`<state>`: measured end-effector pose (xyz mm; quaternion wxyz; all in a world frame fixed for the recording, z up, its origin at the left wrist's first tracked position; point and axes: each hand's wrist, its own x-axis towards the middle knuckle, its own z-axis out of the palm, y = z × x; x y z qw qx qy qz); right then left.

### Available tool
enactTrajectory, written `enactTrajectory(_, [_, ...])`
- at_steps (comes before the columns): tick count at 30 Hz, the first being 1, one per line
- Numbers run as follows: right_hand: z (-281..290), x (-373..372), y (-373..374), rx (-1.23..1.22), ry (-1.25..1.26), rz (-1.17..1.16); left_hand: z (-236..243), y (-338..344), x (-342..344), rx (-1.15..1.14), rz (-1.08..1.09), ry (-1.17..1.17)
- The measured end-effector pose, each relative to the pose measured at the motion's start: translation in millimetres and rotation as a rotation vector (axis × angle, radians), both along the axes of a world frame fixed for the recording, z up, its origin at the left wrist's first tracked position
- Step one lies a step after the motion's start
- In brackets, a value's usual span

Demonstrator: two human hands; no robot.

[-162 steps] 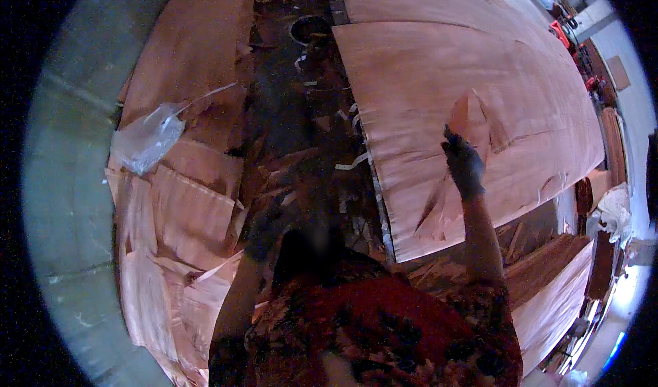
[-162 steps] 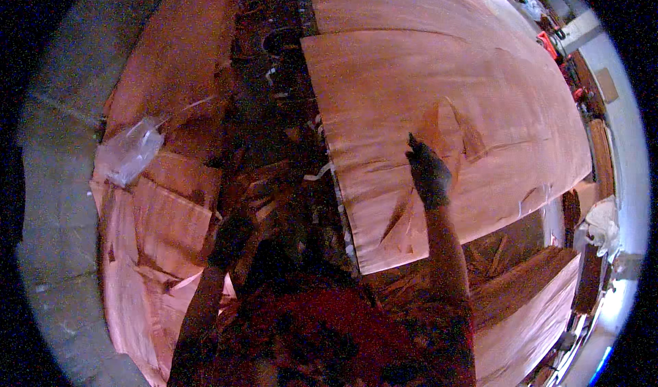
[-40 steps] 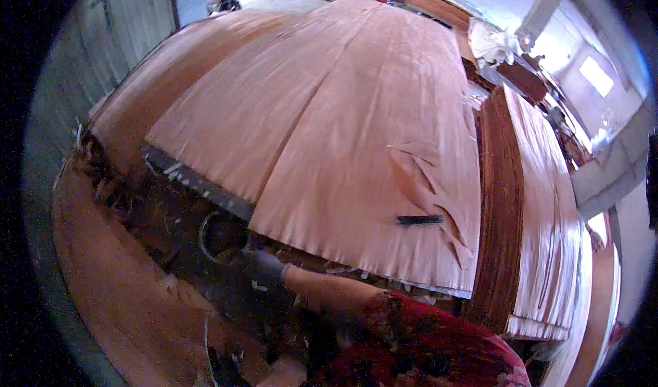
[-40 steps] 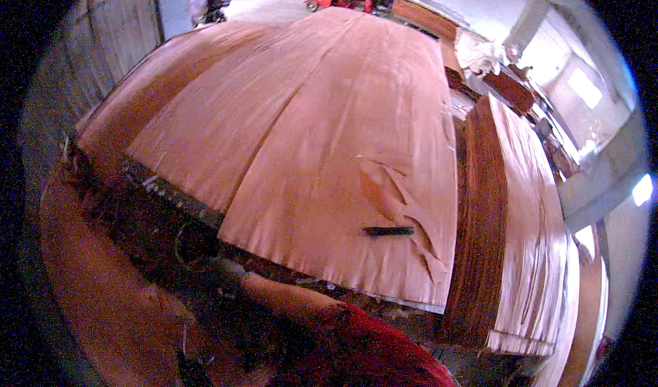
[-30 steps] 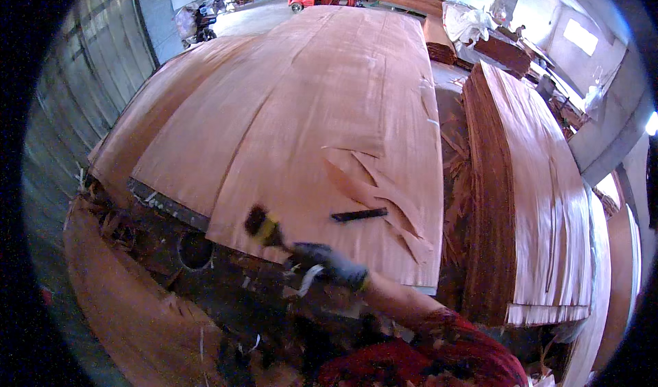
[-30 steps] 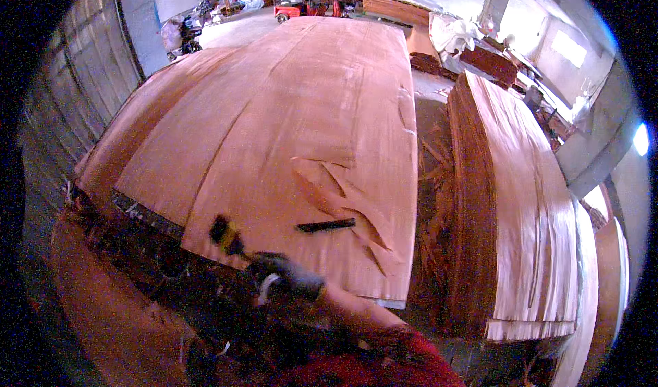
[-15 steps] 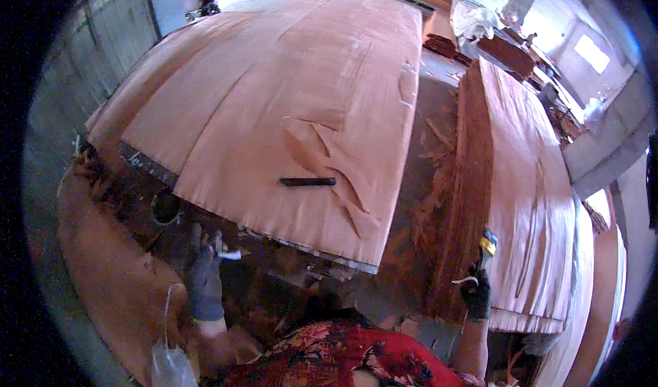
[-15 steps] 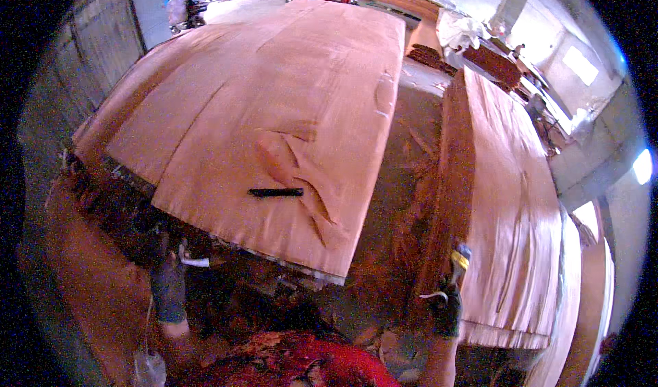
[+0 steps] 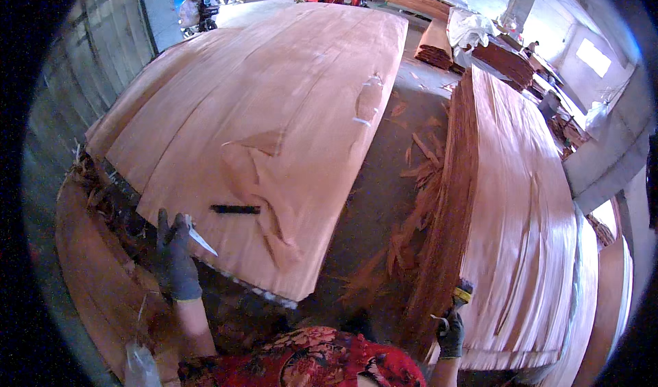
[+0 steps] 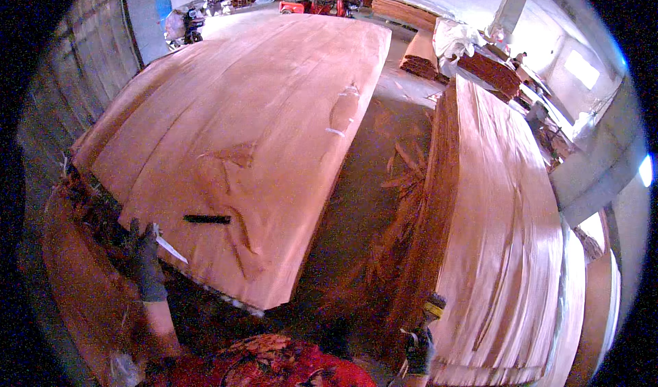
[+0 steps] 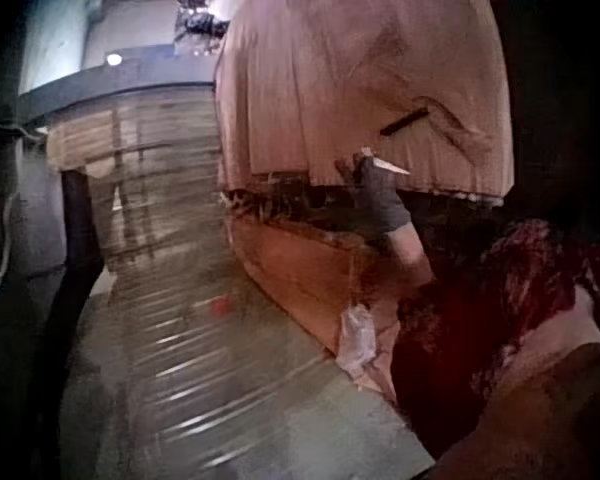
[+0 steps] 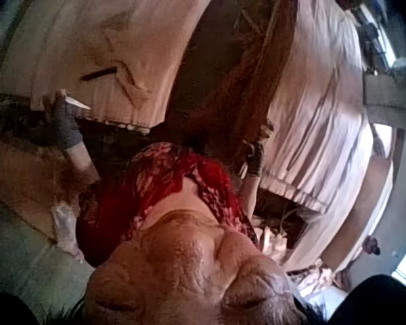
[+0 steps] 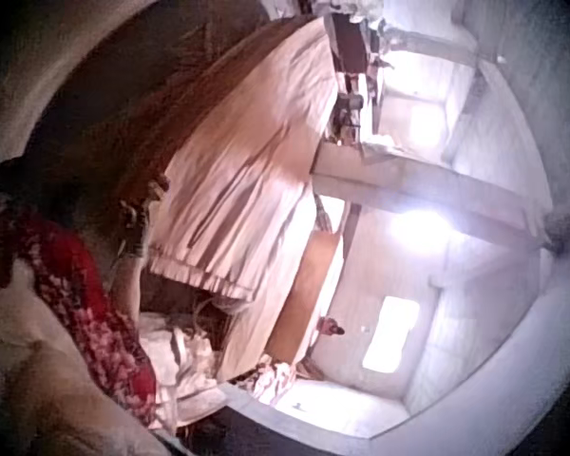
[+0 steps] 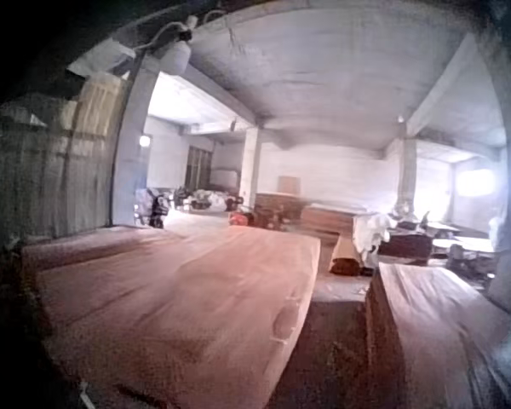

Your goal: The person applies thin wood veneer sheets to a large flat panel, smoothing them by hand and trimming excess with a utility knife. They use small pieces of tape to secure the veneer edges and continue layering sheets across the surface.

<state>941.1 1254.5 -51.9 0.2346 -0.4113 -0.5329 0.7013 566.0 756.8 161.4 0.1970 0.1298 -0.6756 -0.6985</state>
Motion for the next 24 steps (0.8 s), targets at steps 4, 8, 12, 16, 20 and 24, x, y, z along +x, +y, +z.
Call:
enactTrajectory(4, [26, -67, 59, 0.855, -0.202, 0.380, -26, 20, -16, 0.381, -0.114, 0.078])
enactTrajectory(8, [74, -185, 104, 0.025, -0.034, 0.402, -29, 9, -19, 0.105, -0.090, 0.017])
enactTrajectory(12, [105, -322, 130, 0.009, -0.090, 0.599, -15, 35, -29, 0.186, 0.037, 0.045])
enactTrajectory(16, [106, -425, 143, -0.004, -0.032, 0.802, -16, 106, -66, 0.658, 0.014, 0.256])
enactTrajectory(20, [113, -505, 164, 0.008, -0.140, 0.876, -31, 161, -130, 0.440, -0.048, 0.079])
enactTrajectory(24, [129, -565, 197, 0.025, -0.199, 0.860, -25, 211, -189, 0.524, -0.090, 0.222])
